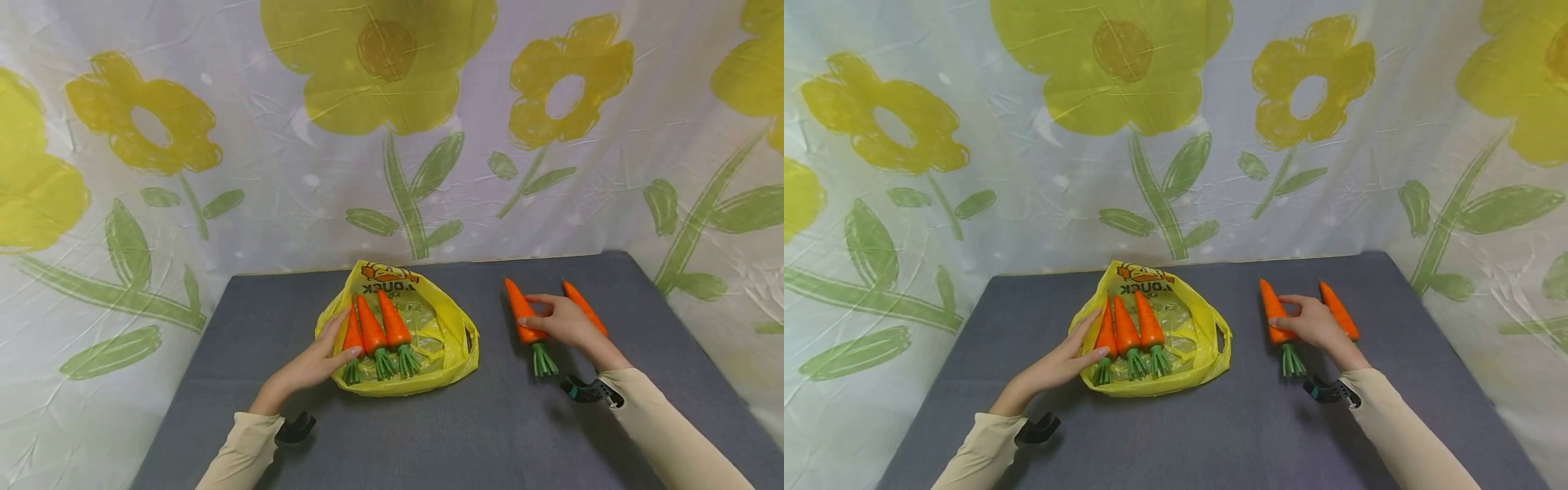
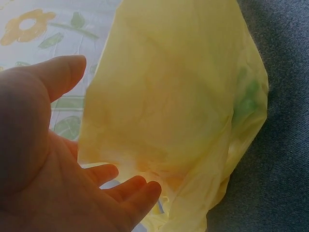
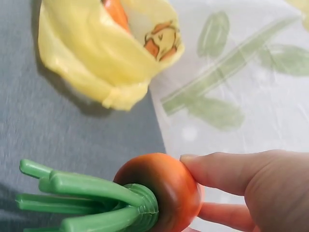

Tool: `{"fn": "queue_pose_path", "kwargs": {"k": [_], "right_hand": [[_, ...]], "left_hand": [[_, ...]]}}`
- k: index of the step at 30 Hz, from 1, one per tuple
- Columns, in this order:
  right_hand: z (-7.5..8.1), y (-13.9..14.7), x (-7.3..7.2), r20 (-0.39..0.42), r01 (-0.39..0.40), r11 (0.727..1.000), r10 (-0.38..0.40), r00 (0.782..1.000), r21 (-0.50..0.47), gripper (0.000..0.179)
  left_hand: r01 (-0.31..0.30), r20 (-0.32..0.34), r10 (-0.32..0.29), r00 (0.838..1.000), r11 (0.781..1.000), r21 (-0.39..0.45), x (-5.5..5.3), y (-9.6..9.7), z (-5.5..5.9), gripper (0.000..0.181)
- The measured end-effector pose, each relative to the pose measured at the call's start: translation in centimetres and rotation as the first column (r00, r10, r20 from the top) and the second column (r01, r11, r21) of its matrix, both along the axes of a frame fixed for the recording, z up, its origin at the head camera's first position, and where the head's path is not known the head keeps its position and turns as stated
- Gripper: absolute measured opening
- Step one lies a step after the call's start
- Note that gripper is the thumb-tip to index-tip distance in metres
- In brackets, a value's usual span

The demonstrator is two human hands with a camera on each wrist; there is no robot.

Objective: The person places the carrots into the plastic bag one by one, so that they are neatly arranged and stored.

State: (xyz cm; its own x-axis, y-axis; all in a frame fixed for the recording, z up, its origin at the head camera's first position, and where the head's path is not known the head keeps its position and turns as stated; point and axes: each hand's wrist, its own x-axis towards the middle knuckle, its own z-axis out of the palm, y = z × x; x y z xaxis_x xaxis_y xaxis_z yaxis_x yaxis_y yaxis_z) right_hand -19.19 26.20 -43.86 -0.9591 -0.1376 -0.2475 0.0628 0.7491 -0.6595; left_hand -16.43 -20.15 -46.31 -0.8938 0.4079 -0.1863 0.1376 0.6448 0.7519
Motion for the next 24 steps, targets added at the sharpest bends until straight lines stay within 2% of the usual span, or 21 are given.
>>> {"fn": "queue_pose_path", "kwargs": {"k": [14,24], "right_hand": [[2.3,-2.9,0.5,-0.021,-0.056,0.997,0.055,0.998,-0.056,0.07],[2.8,-4.5,0.7,-0.014,-0.09,0.989,0.089,0.996,-0.114,0.069]], "left_hand": [[0.008,-0.015,-0.008,1.0,1.0,0.007,-0.1,0.0,0.1,0.088],[0.014,-0.032,-0.013,0.999,1.0,0.014,-0.1,0.0,-0.1,0.088]]}}
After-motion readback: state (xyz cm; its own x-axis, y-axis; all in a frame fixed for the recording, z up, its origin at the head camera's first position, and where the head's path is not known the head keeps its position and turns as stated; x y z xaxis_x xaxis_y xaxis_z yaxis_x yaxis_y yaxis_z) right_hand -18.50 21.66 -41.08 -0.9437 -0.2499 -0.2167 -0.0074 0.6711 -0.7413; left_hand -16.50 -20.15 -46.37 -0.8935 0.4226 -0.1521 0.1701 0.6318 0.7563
